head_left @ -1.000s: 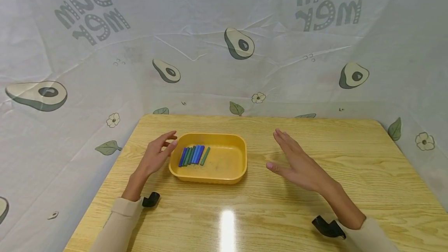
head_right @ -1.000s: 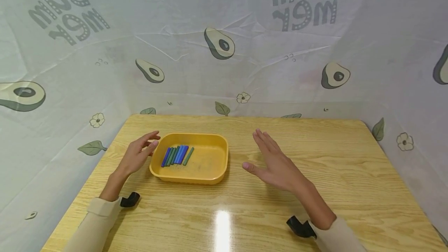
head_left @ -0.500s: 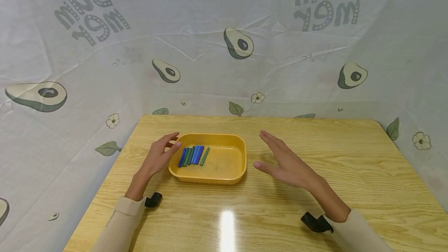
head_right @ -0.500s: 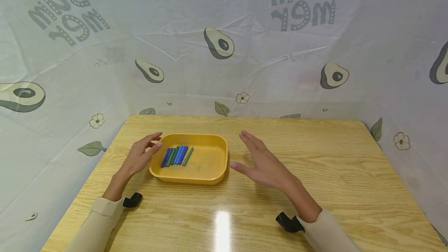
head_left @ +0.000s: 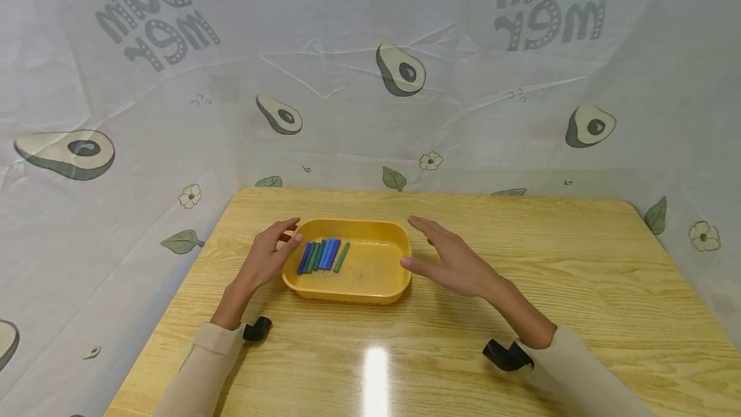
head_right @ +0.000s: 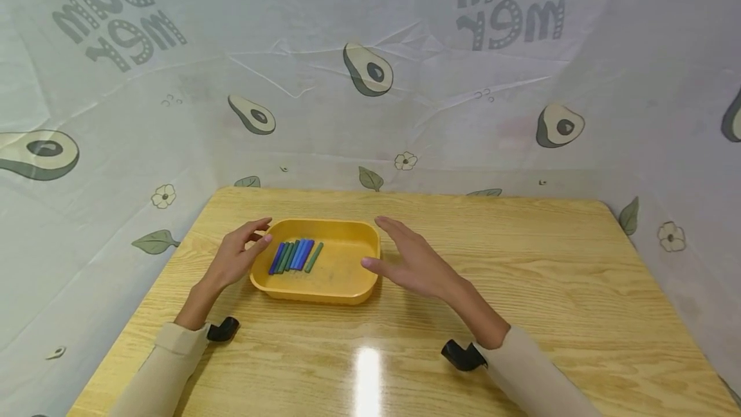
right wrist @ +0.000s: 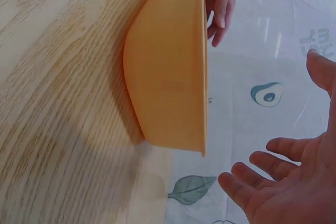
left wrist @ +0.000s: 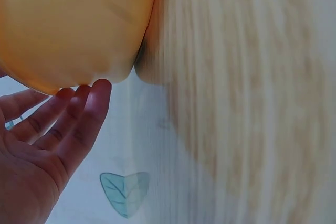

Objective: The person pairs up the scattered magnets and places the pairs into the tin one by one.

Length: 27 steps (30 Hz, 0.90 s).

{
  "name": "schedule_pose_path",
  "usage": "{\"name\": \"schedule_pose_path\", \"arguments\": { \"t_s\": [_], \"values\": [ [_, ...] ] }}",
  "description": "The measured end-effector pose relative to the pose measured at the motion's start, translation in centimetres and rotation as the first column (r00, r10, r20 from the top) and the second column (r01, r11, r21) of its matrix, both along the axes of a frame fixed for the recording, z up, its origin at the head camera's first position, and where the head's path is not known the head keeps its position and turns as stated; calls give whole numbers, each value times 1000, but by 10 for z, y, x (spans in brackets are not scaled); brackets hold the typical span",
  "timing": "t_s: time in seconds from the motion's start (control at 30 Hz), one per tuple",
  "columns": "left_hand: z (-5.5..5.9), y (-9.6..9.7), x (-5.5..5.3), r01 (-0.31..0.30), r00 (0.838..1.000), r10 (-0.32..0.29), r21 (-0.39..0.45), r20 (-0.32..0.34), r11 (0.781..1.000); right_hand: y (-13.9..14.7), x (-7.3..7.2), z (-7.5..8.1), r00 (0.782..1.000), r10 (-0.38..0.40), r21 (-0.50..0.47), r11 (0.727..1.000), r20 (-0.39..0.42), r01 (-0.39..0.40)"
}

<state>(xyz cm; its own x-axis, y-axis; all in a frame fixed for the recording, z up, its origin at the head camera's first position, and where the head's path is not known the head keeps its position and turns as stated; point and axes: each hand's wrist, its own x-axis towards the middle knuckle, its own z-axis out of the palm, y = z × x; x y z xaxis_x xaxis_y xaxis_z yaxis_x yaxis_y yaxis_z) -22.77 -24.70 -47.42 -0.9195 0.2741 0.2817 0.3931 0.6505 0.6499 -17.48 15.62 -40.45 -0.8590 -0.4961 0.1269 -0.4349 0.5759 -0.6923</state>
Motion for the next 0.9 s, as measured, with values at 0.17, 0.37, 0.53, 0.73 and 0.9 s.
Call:
{"name": "schedule_pose_path", "arguments": {
  "t_s": [0.17,0.37,0.53,0.73,0.9],
  "values": [
    [0,0,-1,2,1000,-2,-7,-5,1000,-12,-5,-2,998,41,-74,997,40,-38],
    [0,0,-1,9,1000,-9,-10,-8,1000,-24,-10,-2,988,78,-176,983,136,-54],
    [1,0,-1,9,1000,-9,-15,-13,1000,-28,-12,-1,978,86,-237,971,192,-39],
    [2,1,0,6,1000,-6,-13,-5,1000,-33,-15,-5,971,82,-244,970,226,-25],
    [3,1,1,10,1000,-10,-12,-13,1000,-41,-19,-10,970,85,-242,970,228,-28]
  ]
}}
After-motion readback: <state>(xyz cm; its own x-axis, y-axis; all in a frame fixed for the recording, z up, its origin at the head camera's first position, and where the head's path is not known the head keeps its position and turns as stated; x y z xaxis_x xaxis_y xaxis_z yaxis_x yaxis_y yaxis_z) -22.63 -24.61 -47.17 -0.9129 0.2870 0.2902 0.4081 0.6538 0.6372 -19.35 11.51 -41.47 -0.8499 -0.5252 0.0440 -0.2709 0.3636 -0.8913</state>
